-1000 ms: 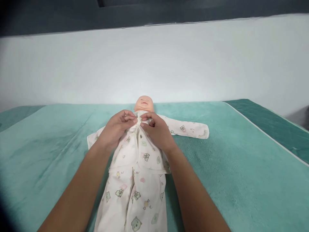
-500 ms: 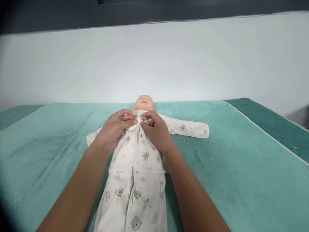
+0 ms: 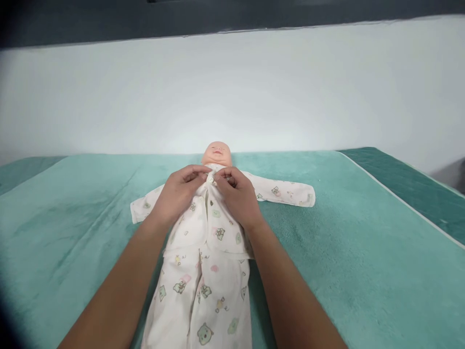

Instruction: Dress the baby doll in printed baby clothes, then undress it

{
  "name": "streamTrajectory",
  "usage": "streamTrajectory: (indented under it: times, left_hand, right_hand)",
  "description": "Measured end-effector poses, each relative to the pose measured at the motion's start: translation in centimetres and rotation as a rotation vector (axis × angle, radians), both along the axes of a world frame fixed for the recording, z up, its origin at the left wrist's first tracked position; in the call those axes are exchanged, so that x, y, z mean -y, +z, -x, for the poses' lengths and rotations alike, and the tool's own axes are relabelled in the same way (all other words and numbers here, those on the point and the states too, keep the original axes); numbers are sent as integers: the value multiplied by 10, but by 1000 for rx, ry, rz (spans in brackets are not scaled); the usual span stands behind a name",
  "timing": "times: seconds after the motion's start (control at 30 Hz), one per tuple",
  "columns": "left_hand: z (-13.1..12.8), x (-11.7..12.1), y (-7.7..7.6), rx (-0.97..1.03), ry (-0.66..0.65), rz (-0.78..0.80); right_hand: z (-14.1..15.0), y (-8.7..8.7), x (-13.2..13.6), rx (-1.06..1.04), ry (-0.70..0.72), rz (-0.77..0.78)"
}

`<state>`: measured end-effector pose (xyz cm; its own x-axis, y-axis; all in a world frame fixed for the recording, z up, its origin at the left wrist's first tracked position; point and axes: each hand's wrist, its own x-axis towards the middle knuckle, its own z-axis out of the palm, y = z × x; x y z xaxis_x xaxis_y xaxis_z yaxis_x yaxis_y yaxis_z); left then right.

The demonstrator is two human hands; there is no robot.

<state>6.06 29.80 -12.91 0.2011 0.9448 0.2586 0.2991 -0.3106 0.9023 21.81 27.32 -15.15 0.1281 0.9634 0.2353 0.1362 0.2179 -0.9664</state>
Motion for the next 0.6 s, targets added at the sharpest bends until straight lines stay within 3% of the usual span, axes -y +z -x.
streamTrajectory:
  times: [0.13, 0.33, 0.47, 0.6]
  left_hand:
    - [0, 1, 3, -207, 90, -142]
    - [0, 0, -3, -259, 124, -238]
    - [0, -3, -10, -370, 126, -407]
    - [1, -5, -12, -428, -39, -436]
  right_hand:
    - [-2, 14, 13, 268, 35, -37]
    - [-3, 29, 33, 745, 140, -25]
    - [-2, 28, 36, 811, 181, -65]
    - [-6, 25, 32, 769, 223, -78]
